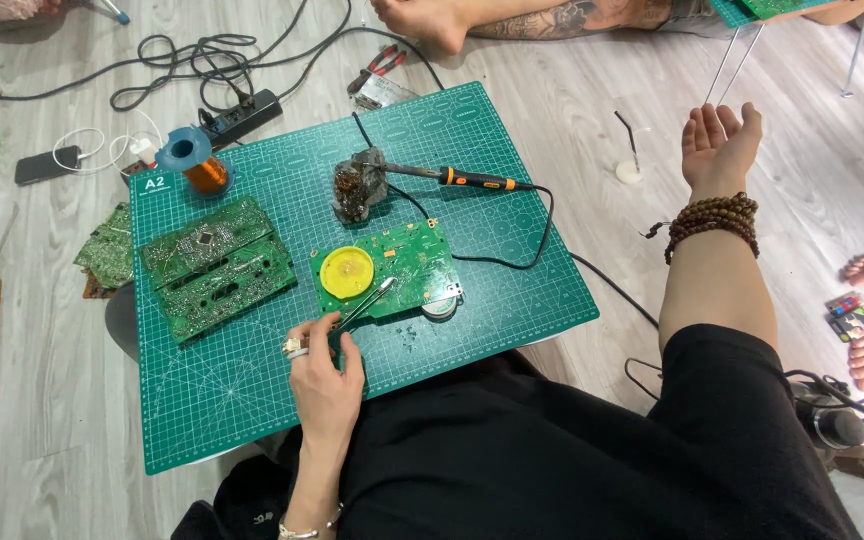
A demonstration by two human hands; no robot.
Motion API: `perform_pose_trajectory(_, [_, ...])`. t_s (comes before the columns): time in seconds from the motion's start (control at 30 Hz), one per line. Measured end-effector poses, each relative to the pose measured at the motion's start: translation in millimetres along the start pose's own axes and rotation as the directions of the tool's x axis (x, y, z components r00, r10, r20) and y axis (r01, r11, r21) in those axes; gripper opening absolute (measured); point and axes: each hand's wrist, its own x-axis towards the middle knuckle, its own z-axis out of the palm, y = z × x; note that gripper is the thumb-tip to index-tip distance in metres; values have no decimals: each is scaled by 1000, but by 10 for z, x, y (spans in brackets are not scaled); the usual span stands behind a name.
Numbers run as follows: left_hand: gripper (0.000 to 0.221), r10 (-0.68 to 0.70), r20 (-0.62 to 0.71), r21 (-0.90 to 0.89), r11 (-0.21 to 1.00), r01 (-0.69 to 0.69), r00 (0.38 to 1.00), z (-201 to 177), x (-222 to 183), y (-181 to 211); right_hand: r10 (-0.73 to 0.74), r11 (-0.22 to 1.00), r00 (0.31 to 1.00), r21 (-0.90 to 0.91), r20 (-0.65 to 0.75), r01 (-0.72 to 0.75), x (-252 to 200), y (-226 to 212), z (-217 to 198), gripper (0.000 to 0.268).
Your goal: Soldering electronic components onto a printed circuit board using a soldering iron and tweezers.
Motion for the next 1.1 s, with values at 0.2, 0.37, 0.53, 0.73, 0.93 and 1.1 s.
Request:
perform_pose_trajectory(0.2, [32,14,6,-1,1000,-14,1000,10,-9,-27,-9,1000,1000,-1,-10,9,9,-10,-39,56])
perform_pose_trajectory(0.37, [34,40,4,12,999,-40,999,40,-16,-68,-8,1000,1000,-28,-30,7,35,-28,-65,54])
perform_pose_trajectory(0.53, [33,31,11,42,999,-32,999,72,-27,-82,-14,999,999,-40,-29,13,165,-41,-97,55])
perform_pose_trajectory(0.73, [30,39,-18,34,999,-39,999,52,-48,-59,-2,999,1000,-52,-23,1,126,-76,-160,57])
perform_pose_trajectory(0.93, [31,-32,-80,1,999,33,996,2,-67,-19,-7,999,999,-45,-33,6,233,-99,-244,50])
perform_pose_trajectory(1.1, [35,122,-192,102,989,-104,974,-39,-113,-58,-6,999,1000,-40,-29,5,214,-141,-227,47])
